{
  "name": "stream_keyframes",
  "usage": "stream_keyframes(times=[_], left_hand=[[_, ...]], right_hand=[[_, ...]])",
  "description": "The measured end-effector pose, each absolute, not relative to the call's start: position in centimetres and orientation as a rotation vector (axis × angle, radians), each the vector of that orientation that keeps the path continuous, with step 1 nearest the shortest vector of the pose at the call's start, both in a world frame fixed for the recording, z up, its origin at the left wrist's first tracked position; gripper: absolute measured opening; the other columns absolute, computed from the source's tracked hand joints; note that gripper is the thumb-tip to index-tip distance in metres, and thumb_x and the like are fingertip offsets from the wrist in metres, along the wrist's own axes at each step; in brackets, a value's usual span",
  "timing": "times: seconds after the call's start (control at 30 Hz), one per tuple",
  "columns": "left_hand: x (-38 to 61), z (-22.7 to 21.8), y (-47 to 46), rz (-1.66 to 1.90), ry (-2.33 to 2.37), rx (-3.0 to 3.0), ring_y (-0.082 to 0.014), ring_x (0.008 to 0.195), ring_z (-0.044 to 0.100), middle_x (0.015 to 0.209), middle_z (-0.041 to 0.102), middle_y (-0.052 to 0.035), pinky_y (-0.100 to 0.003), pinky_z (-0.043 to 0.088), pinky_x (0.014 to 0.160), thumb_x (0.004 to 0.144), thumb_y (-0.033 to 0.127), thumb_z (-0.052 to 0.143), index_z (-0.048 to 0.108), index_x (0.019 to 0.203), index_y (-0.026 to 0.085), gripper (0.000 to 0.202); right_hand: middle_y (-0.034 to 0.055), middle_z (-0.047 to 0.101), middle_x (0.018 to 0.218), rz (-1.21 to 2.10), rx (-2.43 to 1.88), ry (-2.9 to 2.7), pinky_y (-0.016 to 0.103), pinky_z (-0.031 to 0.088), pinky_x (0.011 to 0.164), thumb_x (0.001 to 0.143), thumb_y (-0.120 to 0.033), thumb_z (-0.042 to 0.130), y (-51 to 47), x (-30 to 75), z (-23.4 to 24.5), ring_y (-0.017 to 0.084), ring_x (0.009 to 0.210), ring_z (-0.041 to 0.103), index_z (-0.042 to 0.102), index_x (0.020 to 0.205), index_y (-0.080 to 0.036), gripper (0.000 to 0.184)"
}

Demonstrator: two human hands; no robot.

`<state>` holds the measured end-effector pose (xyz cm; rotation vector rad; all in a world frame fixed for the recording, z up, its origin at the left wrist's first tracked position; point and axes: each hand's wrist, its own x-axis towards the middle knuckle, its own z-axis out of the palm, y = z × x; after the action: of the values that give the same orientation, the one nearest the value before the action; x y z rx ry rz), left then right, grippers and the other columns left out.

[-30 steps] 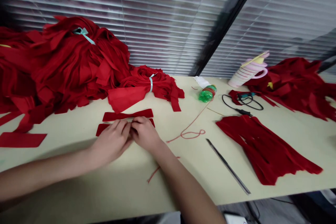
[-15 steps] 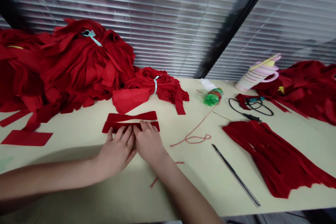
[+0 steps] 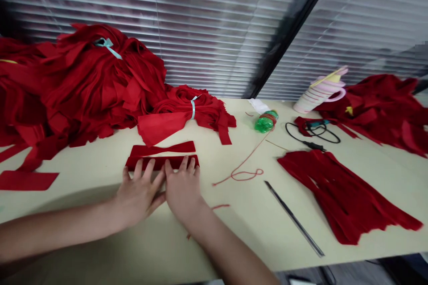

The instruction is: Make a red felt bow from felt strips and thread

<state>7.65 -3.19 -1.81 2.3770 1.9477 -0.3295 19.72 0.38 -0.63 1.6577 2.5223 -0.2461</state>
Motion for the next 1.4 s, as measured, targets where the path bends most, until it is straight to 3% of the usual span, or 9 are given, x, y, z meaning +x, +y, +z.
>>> stream_keyframes(times=[1.4], left_hand=[[7.40,-1.92,-3.09,-0.266,1.938,2.441,-0.0481,0.123,0.029,0.139,0.035,-0.0214,-0.070,0.028,0.087,0.085,0.054,0.039,0.036,0.138,0.018,0.065]], right_hand=[[0.0231,0.041,0.134,-0.222,1.636,2.593,0.051,0.033,0.093,0.087,-0.032,0.044,1.09,20.32,-0.46,0.040,0.123,0.038,0.042,0.135,-0.025,0.049]])
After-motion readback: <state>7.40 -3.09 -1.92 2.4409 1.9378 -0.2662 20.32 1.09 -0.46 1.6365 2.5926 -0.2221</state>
